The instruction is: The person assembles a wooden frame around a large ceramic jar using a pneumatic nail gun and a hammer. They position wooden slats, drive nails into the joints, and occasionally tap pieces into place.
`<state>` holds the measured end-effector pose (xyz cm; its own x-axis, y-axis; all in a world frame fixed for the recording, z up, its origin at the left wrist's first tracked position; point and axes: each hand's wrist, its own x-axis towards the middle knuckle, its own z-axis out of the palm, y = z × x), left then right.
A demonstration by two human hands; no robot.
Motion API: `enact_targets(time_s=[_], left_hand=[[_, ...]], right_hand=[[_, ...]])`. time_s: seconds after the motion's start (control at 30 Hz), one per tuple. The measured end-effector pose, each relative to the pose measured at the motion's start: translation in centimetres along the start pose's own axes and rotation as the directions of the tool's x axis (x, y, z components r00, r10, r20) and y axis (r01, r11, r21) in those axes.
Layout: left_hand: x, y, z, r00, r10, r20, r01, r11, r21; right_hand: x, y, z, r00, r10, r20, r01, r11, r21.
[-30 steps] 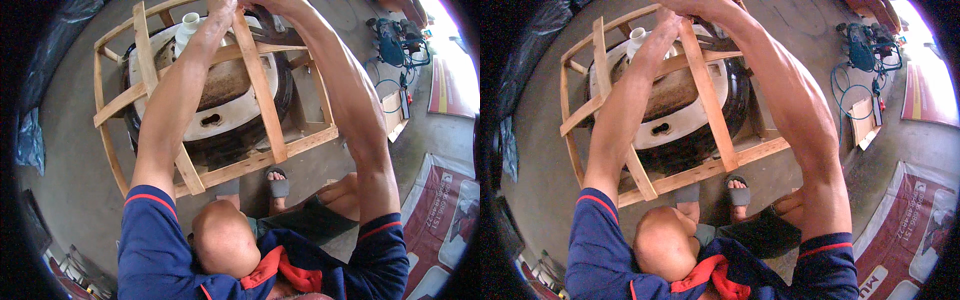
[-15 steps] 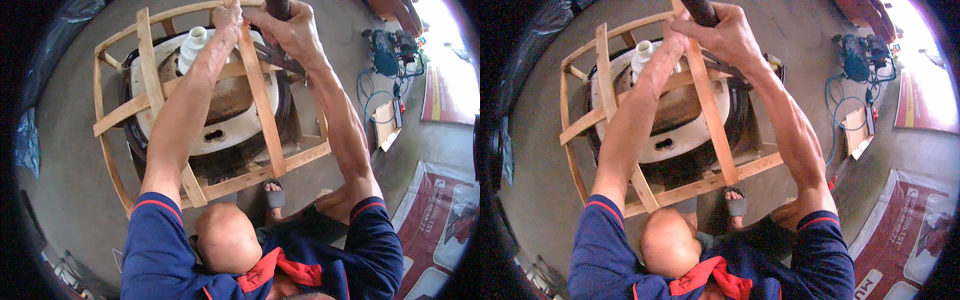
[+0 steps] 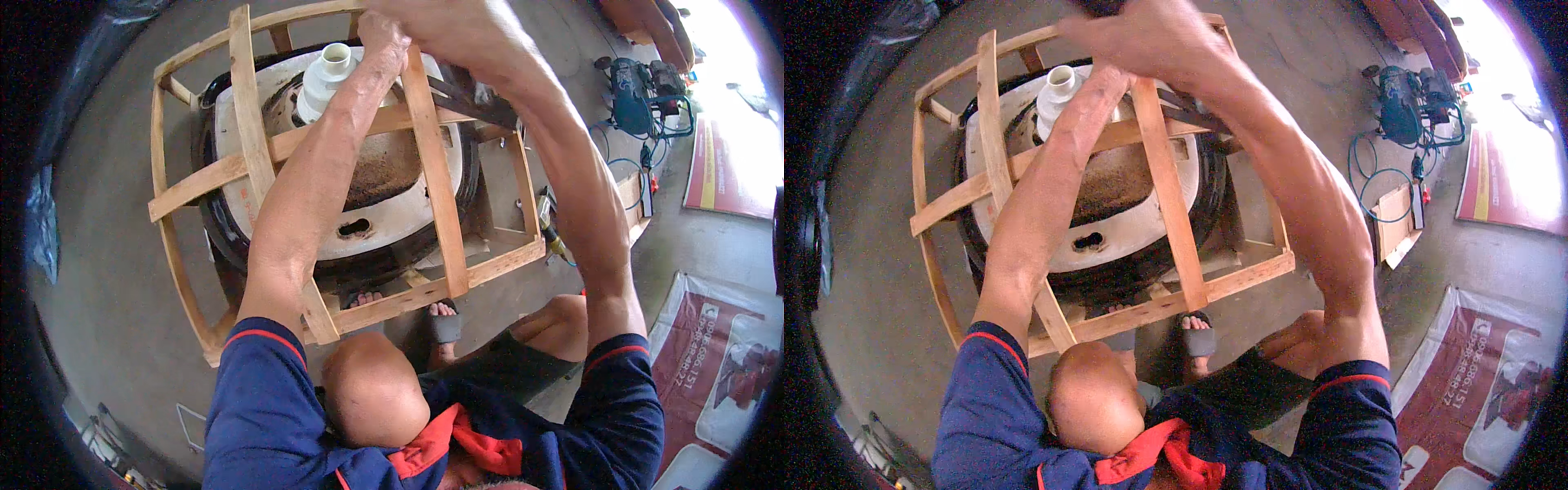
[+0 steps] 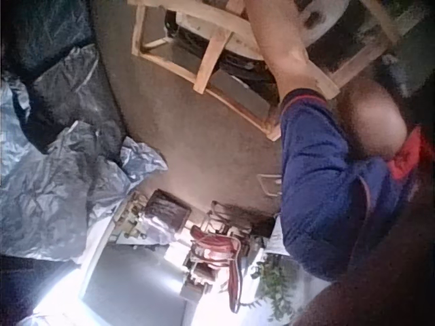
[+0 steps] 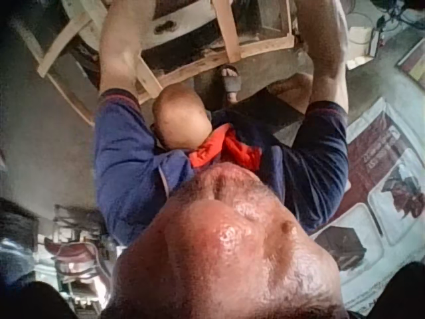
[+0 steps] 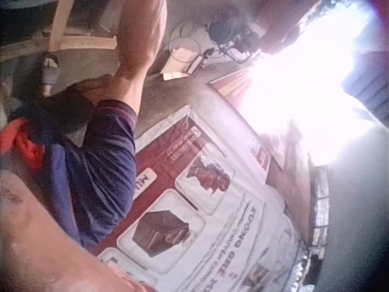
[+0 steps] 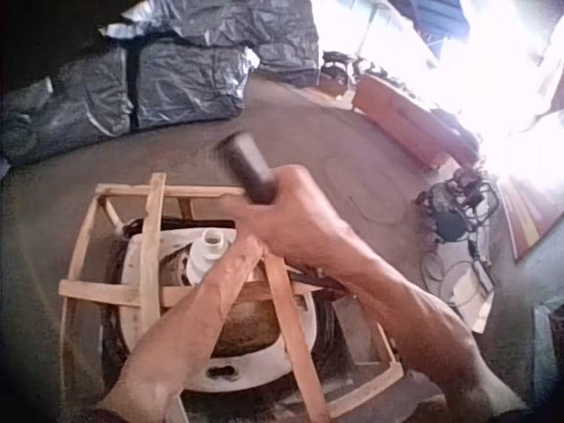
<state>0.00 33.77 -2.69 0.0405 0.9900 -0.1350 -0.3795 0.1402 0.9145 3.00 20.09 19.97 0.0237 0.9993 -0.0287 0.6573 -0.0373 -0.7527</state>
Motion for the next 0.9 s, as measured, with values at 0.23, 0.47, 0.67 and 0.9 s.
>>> enact_targets(time_s=[0.23,0.47,0.67,0.9], left_hand=[[0.4,-0.4,0.8,1.000,-0.002,0.032,0.004,0.999,-0.049],[-0.9,1.6,1.5,1.000,-0.002,-0.012,0.002,1.000,-0.018],[-3.3,3.5,2.3,0.999,-0.038,0.007,0.038,0.995,-0.089],[-1.2,1.2,2.7,0.994,0.097,0.050,-0.081,0.965,-0.249]], right_hand=[[-2.5,4.9,-2.0,0.994,-0.100,-0.044,0.108,0.949,0.297],[-3.2,6.6,-0.6,0.938,-0.310,-0.157,0.345,0.885,0.313],[-4.5,6.5,0.2,0.928,-0.290,-0.235,0.355,0.880,0.316],[-1.1,4.0,-2.4,0.977,-0.198,0.078,0.178,0.962,0.207]])
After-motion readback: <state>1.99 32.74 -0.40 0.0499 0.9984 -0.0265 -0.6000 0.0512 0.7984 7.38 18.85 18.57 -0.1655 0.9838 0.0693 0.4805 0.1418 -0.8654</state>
